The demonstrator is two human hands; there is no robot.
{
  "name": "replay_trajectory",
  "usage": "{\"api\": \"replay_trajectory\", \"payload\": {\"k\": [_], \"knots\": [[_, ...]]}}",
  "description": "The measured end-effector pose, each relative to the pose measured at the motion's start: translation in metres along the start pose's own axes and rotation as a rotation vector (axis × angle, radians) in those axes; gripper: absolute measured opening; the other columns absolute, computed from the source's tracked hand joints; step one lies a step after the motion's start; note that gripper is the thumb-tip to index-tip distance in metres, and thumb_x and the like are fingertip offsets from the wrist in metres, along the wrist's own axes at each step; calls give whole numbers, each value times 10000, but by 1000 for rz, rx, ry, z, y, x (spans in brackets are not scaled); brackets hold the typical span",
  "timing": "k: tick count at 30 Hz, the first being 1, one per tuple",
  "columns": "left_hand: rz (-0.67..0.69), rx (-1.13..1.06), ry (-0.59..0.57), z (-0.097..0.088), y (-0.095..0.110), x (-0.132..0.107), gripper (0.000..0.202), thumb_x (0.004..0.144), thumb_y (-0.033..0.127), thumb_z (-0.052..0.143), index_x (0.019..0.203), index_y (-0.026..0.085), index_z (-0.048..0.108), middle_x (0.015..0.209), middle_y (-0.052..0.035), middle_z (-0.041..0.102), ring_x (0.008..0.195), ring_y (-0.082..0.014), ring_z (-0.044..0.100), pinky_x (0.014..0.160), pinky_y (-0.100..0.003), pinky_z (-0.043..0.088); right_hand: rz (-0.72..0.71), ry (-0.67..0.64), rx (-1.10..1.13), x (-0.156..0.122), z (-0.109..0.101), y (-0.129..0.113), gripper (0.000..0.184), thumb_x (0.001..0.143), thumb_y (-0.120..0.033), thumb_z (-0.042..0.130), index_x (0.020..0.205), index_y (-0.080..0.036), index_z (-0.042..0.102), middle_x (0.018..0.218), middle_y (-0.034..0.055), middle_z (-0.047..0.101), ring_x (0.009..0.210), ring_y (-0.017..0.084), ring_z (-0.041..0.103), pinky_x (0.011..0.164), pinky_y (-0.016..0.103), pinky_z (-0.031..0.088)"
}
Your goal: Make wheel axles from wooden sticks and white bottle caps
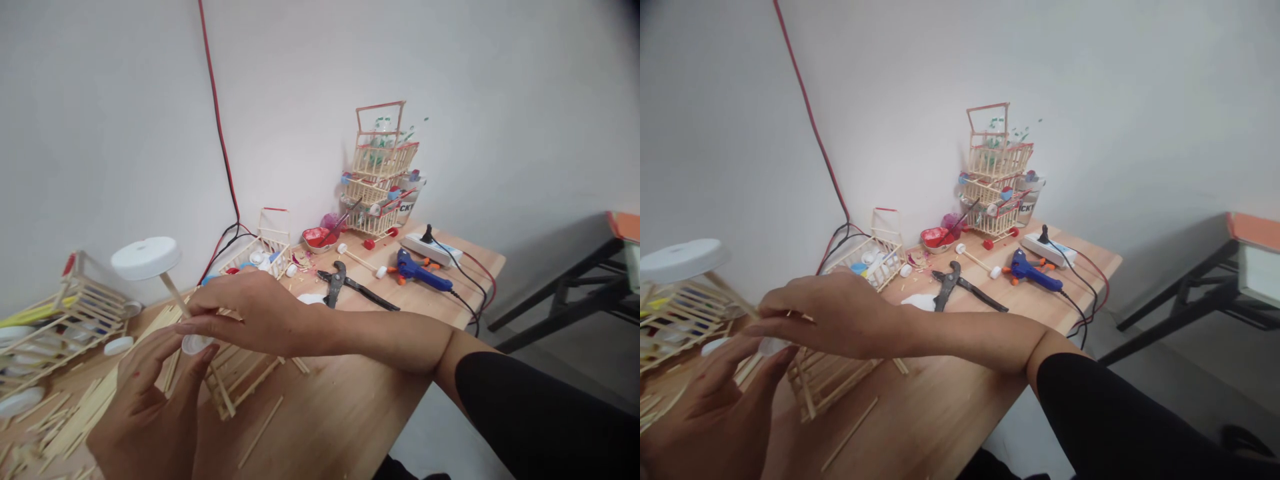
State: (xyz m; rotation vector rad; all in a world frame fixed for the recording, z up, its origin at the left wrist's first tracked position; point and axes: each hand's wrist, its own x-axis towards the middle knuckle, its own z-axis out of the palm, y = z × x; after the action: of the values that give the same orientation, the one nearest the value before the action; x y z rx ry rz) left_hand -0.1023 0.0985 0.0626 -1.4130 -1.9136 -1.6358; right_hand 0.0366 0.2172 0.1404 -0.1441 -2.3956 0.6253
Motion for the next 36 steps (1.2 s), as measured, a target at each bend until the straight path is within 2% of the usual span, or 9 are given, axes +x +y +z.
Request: {"api": "replay_trajectory", "payload": {"k": [7, 15, 30, 36], "knots": [[28, 0, 5, -1, 4, 0, 335, 886, 642, 689, 1027, 353, 781, 1072, 33, 823, 1066, -217, 754, 1034, -362, 554, -41, -20, -12, 1, -8, 0, 295, 1108, -308, 529, 901, -142, 659, 898, 16, 660, 848, 116, 589, 802, 241, 387], [23, -6, -25, -1, 8, 2, 341, 884, 653, 683, 1002, 348, 777, 1064, 25, 819, 1083, -221, 749, 1047, -366, 552, -23, -68, -77, 2, -6, 1, 340, 1106, -324, 544, 834, -143, 638, 847, -3, 622, 817, 108, 563, 774, 247, 362], [69, 55, -35, 1, 0, -1, 351, 905, 665, 645, 1041, 367, 773, 1089, 36, 824, 1076, -236, 757, 1002, -380, 554, -25, -30, -48, 0, 2, 3, 350, 1115, -323, 513, 894, -127, 701, 889, 26, 670, 859, 113, 594, 812, 225, 415], [45, 37, -47, 1, -1, -1, 315, 919, 648, 629, 1020, 383, 765, 1095, 44, 821, 1100, -236, 749, 1025, -390, 547, -21, -14, -34, 0, 4, 5, 291, 1093, -318, 566, 930, -128, 714, 928, 31, 702, 879, 113, 618, 825, 226, 423]]}}
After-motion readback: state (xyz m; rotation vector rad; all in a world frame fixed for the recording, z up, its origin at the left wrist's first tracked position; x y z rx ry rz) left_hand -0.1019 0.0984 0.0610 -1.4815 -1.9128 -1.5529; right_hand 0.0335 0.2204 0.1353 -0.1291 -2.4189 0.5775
